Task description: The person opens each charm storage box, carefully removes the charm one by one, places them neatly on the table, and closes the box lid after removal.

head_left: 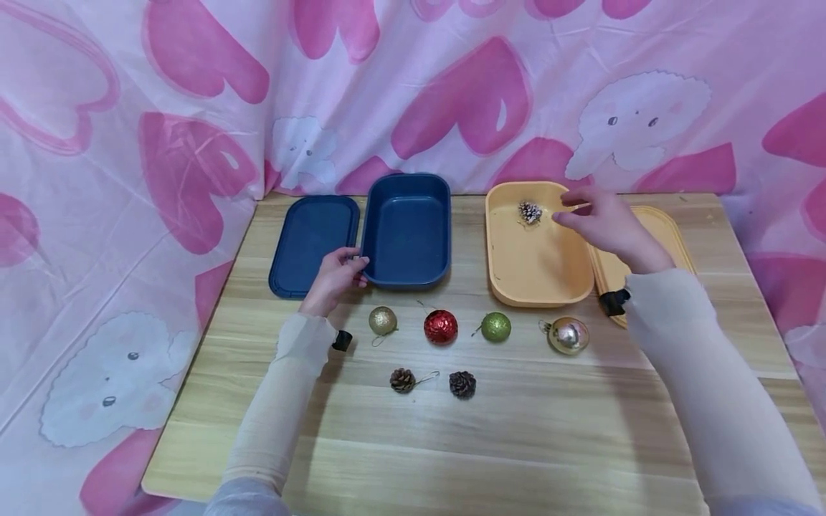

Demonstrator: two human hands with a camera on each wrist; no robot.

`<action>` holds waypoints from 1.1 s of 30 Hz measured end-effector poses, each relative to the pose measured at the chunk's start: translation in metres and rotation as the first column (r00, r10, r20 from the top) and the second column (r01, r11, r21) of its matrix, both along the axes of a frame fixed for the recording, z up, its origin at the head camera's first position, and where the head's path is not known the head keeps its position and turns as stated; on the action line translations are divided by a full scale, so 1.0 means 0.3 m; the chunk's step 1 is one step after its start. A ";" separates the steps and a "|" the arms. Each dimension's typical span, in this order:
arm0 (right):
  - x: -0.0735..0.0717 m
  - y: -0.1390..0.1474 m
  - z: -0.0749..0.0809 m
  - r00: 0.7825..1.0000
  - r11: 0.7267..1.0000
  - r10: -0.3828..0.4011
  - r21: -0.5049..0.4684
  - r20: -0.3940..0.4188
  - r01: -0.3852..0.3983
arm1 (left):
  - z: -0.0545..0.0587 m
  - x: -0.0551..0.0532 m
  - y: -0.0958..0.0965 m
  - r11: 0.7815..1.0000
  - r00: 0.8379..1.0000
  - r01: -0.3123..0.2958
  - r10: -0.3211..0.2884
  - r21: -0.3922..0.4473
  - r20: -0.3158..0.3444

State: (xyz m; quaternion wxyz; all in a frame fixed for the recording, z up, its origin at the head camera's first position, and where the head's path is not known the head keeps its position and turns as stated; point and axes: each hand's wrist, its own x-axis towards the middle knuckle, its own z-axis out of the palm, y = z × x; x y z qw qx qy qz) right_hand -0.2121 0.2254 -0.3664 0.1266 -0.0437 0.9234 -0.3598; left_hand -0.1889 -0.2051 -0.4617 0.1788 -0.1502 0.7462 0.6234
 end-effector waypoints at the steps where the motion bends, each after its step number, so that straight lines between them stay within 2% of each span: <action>1: -0.017 -0.004 -0.015 1.000 0.999 0.030 0.024 0.003 -0.030 | 0.001 0.000 0.000 1.000 1.000 -0.003 0.003 0.003 0.001; 6: -0.092 -0.031 -0.077 0.981 0.967 0.190 0.169 0.033 -0.193 | 0.005 -0.002 0.001 1.000 1.000 -0.005 0.005 0.003 -0.003; 9: -0.124 -0.044 -0.100 0.971 0.947 0.231 0.213 0.066 -0.240 | 0.003 -0.004 0.003 1.000 1.000 -0.005 0.005 0.001 -0.009; 12: -0.146 -0.058 -0.125 0.969 0.950 0.222 0.201 0.108 -0.240 | 0.000 -0.005 0.005 1.000 1.000 -0.011 0.011 0.007 -0.005; 15: -0.161 -0.069 -0.152 0.961 0.940 0.232 0.218 0.149 -0.261 | -0.002 -0.004 0.008 1.000 1.000 -0.014 0.014 0.005 0.000; 20: -0.165 -0.089 -0.173 0.944 0.905 0.245 0.298 0.219 -0.304 | -0.002 -0.002 0.010 1.000 1.000 -0.016 0.016 0.007 -0.006; 27: -0.172 -0.109 -0.182 0.954 0.908 0.207 0.321 0.216 -0.270 | -0.007 -0.001 0.010 1.000 1.000 -0.022 0.022 0.009 -0.006; 33: -0.179 -0.107 -0.190 0.954 0.904 0.195 0.336 0.228 -0.265 | -0.005 -0.001 0.007 1.000 1.000 -0.017 0.017 0.000 0.004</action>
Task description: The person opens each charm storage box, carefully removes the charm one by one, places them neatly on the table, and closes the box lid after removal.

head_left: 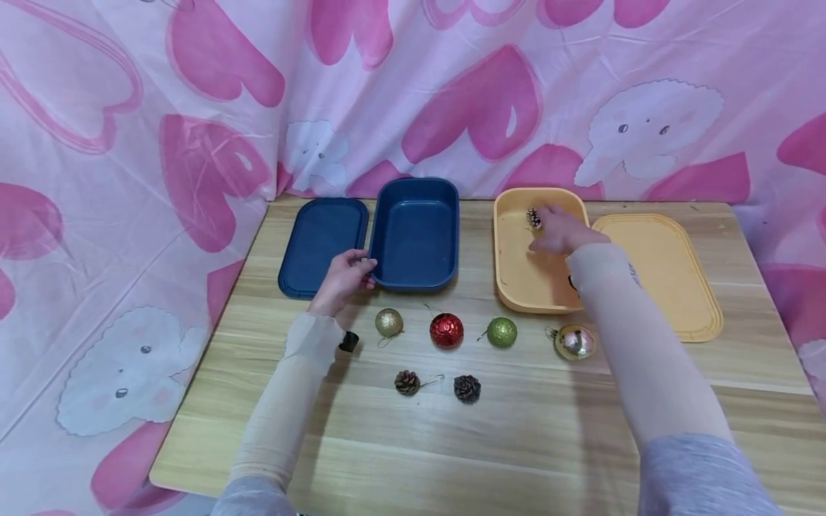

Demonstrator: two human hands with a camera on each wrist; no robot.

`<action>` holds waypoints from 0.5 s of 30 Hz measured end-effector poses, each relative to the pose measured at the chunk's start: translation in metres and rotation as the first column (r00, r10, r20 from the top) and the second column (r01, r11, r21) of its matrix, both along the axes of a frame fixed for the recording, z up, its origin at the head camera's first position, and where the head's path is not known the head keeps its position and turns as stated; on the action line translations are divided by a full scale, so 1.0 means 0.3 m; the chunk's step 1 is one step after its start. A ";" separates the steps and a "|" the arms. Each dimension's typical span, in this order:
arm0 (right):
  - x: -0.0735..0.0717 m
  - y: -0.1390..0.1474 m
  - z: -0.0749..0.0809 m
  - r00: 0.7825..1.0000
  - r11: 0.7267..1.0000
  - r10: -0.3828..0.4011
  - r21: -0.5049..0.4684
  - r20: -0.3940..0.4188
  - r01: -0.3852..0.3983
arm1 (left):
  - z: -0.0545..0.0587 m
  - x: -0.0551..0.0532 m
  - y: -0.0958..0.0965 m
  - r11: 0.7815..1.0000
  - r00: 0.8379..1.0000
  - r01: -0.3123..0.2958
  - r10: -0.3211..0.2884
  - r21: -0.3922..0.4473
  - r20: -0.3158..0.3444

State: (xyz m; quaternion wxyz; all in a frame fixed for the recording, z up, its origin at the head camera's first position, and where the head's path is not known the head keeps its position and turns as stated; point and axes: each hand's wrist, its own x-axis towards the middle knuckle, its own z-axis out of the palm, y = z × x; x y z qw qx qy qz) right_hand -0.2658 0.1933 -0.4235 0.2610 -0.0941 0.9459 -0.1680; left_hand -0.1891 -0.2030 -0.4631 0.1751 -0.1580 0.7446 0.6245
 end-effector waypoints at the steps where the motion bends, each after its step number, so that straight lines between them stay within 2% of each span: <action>1: 0.000 0.001 -0.002 1.000 1.000 0.001 0.003 -0.001 -0.001 | 0.000 -0.001 0.000 1.000 1.000 0.002 -0.002 -0.002 0.001; 15: -0.007 -0.016 -0.010 0.984 0.998 0.056 0.000 -0.172 -0.056 | 0.005 0.004 -0.002 1.000 1.000 0.005 -0.005 -0.008 0.002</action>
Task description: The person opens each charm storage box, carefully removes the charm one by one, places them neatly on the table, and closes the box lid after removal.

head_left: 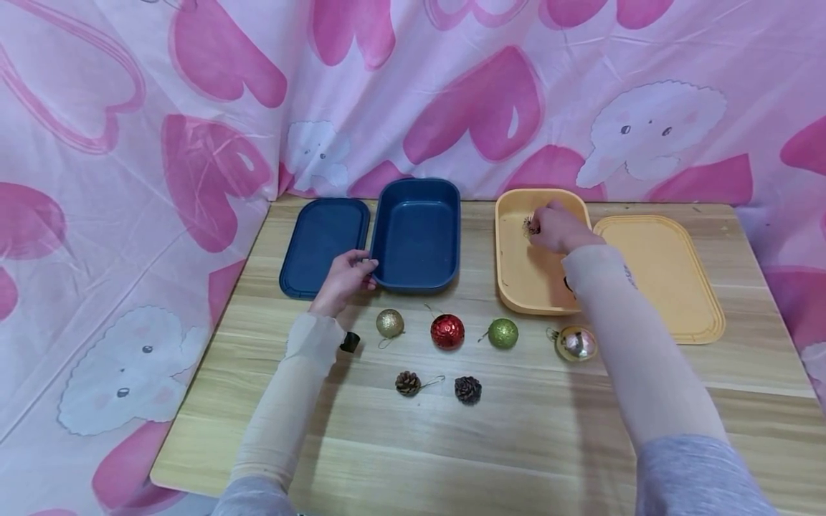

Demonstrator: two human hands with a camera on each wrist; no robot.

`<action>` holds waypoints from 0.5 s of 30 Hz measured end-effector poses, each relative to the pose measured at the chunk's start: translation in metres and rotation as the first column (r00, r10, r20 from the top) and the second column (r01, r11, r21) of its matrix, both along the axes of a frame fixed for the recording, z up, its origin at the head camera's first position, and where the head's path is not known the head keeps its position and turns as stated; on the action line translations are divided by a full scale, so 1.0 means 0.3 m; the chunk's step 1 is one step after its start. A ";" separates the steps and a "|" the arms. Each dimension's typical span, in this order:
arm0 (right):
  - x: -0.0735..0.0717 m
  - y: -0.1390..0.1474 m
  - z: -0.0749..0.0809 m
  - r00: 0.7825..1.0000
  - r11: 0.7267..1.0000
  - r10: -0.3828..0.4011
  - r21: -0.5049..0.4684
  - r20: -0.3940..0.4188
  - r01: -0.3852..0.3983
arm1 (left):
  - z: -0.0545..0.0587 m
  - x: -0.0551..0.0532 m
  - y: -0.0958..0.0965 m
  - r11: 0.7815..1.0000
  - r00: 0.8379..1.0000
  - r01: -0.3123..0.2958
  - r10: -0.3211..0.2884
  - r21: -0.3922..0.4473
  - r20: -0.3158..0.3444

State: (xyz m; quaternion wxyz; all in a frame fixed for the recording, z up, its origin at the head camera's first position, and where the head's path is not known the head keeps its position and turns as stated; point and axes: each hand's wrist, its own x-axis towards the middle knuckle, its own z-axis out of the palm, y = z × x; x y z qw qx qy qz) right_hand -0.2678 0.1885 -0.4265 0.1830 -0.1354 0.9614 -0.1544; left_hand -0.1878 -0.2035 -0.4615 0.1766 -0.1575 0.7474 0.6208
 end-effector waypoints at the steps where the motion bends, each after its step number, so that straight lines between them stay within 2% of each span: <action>1: 0.000 -0.002 -0.001 1.000 1.000 0.002 0.000 -0.013 -0.002 | 0.000 0.001 0.000 1.000 1.000 0.001 -0.001 0.001 0.001; 4: 0.002 -0.008 -0.005 0.999 1.000 0.000 -0.001 -0.036 -0.001 | -0.001 0.001 0.001 1.000 1.000 0.003 -0.003 0.002 0.000; 10: 0.008 -0.013 -0.021 1.000 1.000 -0.021 -0.006 -0.007 0.021 | -0.005 -0.002 0.000 1.000 1.000 -0.003 0.003 0.012 -0.002; 15: 0.001 -0.017 -0.028 1.000 1.000 -0.016 -0.007 -0.022 0.016 | -0.004 -0.003 0.001 1.000 1.000 -0.012 0.012 0.020 -0.004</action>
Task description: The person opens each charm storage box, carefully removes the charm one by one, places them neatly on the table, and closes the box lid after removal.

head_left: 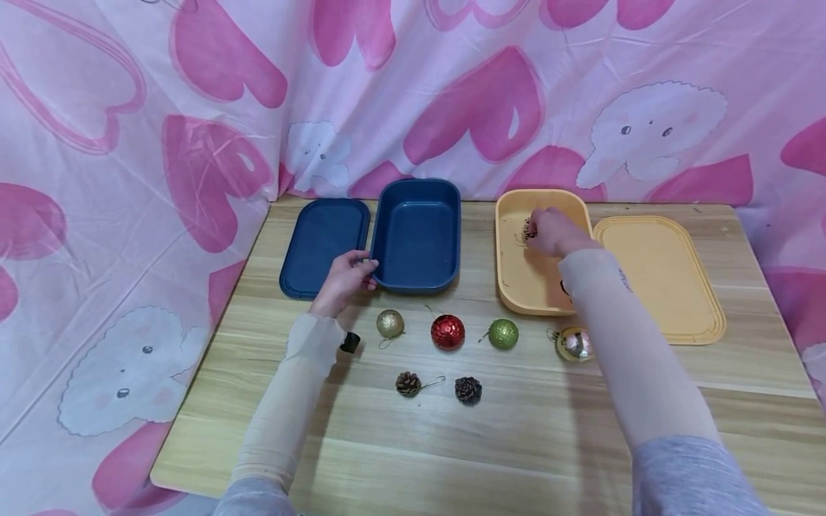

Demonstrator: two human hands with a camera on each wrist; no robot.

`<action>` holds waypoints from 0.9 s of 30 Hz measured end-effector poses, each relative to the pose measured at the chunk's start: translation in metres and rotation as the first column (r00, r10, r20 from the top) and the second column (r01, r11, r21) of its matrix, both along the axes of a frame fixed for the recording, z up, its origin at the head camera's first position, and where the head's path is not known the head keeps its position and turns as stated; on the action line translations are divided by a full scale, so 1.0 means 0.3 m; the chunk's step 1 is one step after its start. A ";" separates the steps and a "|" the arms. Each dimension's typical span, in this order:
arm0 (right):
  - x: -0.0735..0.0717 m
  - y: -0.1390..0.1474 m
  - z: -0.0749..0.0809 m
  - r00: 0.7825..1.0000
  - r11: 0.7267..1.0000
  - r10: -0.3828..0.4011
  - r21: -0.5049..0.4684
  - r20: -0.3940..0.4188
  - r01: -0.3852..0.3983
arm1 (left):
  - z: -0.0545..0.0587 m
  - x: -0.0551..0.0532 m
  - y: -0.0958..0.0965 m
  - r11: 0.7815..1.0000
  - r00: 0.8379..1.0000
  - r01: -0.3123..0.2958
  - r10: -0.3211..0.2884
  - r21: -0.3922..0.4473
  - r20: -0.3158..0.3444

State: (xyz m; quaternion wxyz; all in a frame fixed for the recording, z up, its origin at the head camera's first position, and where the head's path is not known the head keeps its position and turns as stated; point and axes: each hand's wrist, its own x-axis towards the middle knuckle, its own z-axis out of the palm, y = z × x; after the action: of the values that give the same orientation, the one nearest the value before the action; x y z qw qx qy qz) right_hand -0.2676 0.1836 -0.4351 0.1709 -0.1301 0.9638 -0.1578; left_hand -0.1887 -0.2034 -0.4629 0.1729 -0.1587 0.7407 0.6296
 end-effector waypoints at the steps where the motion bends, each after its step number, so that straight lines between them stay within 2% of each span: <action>1: -0.002 -0.001 0.000 1.000 1.000 0.001 0.002 0.001 -0.001 | 0.001 0.000 -0.001 1.000 1.000 0.000 0.000 -0.001 -0.001; 7: -0.005 -0.010 0.006 1.000 0.999 0.015 0.042 0.023 -0.016 | -0.003 0.000 -0.004 1.000 1.000 0.001 -0.001 0.000 -0.002; 14: 0.006 -0.033 0.015 0.996 0.999 -0.043 0.015 0.080 0.042 | -0.008 0.001 -0.008 1.000 1.000 0.007 -0.007 -0.003 0.001; 20: 0.000 -0.041 0.008 0.997 0.999 -0.016 0.047 0.071 0.013 | -0.010 0.003 -0.007 1.000 1.000 -0.004 0.004 0.001 -0.002; 27: 0.003 -0.044 0.002 0.996 0.999 -0.033 0.040 0.084 0.030 | -0.002 0.003 -0.007 1.000 1.000 0.004 -0.004 -0.009 0.000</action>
State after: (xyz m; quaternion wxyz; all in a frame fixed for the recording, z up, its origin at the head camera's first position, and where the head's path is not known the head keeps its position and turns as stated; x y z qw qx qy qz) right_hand -0.2666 0.1703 -0.4344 0.2117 -0.1049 0.9605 -0.1472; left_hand -0.1878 -0.2055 -0.4636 0.1733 -0.1580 0.7439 0.6257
